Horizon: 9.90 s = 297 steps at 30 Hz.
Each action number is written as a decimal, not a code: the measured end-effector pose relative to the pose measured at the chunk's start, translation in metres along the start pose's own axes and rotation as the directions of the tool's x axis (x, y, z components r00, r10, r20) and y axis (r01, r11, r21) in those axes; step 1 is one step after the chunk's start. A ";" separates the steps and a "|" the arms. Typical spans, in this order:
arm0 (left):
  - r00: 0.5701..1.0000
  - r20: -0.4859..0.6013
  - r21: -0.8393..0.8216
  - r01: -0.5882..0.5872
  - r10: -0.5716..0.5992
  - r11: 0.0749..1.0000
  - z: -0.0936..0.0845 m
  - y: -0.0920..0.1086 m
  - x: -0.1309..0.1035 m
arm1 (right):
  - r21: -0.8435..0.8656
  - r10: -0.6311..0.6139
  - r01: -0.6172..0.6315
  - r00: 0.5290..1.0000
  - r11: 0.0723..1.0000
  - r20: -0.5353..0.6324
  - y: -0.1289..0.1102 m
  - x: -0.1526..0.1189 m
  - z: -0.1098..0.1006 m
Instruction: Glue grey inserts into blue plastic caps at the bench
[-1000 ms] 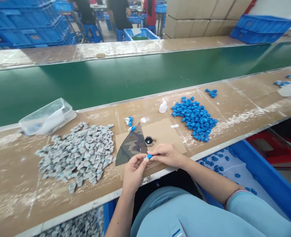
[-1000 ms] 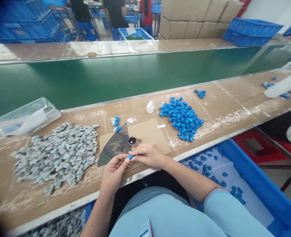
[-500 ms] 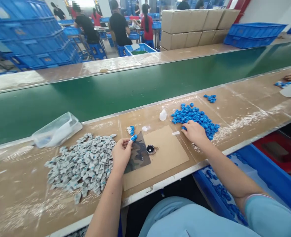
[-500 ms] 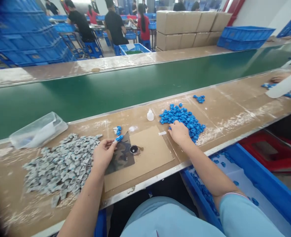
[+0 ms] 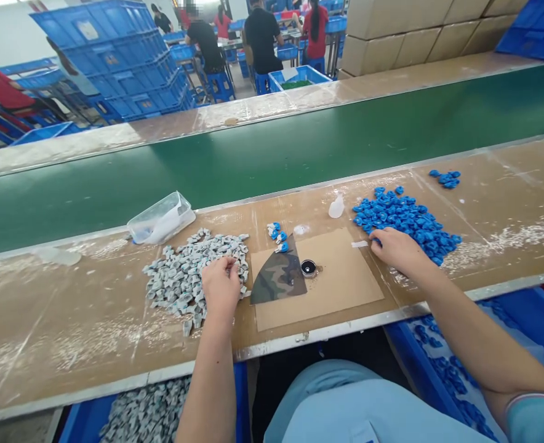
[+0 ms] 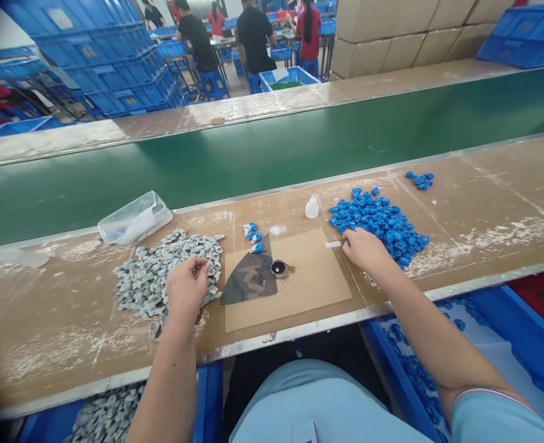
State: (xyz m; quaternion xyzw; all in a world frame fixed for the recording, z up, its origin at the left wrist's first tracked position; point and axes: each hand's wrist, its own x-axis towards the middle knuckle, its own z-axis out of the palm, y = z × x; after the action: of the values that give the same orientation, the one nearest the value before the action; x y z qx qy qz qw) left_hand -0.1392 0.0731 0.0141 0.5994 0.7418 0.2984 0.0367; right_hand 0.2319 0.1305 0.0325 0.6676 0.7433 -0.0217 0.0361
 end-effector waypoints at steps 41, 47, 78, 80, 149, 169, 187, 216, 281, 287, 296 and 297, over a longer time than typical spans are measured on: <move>0.874 0.410 -0.815 0.479 -0.259 0.326 0.018 0.063 -0.060 | 0.645 -0.415 0.580 0.812 0.498 -0.410 -0.083 -0.025 0.017; 0.838 0.503 -0.794 0.545 -0.214 0.268 0.022 0.068 -0.072 | 0.658 -0.399 0.568 0.821 0.494 -0.408 -0.082 -0.026 0.015; 0.916 0.395 -0.861 0.394 -0.064 0.321 0.040 0.070 -0.099 | 0.800 -0.399 0.557 0.801 0.222 -0.447 -0.110 -0.058 0.039; 0.908 0.415 -0.850 0.408 -0.053 0.335 0.039 0.072 -0.098 | 0.800 -0.388 0.557 0.804 0.225 -0.450 -0.108 -0.061 0.040; 0.821 0.539 -0.765 0.570 -0.188 0.298 0.028 0.072 -0.080 | 0.538 -0.433 0.619 0.785 0.572 -0.443 -0.078 -0.022 0.013; 0.897 0.432 -0.834 0.435 -0.091 0.340 0.040 0.069 -0.092 | 0.730 -0.436 0.601 0.781 0.325 -0.448 -0.110 -0.053 0.021; 0.898 0.433 -0.822 0.428 -0.075 0.376 0.037 0.071 -0.092 | 0.727 -0.475 0.617 0.758 0.301 -0.446 -0.101 -0.054 0.034; 0.997 -0.017 -0.139 0.071 -0.074 0.988 -0.001 0.008 -0.045 | 0.439 0.026 0.122 0.948 0.890 -0.316 0.016 0.004 0.022; 0.852 0.481 -0.826 0.519 -0.205 0.220 0.042 0.075 -0.093 | 0.744 -0.381 0.536 0.835 0.399 -0.398 -0.089 -0.049 0.013; 0.897 0.412 -0.836 0.442 -0.160 0.326 0.042 0.075 -0.095 | 0.737 -0.446 0.571 0.801 0.363 -0.400 -0.103 -0.054 0.020; 0.897 0.438 -0.840 0.434 -0.066 0.325 0.045 0.074 -0.099 | 0.699 -0.557 0.597 0.760 0.393 -0.335 -0.096 -0.049 0.018; 0.893 0.445 -0.838 0.443 -0.070 0.318 0.045 0.073 -0.099 | 0.708 -0.552 0.595 0.760 0.380 -0.342 -0.096 -0.049 0.020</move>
State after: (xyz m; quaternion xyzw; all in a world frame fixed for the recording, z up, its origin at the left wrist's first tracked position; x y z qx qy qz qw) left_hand -0.0299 0.0083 -0.0170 0.3857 0.5125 0.5478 0.5371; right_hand 0.1420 0.0695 0.0154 0.3140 0.8392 -0.3386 -0.2873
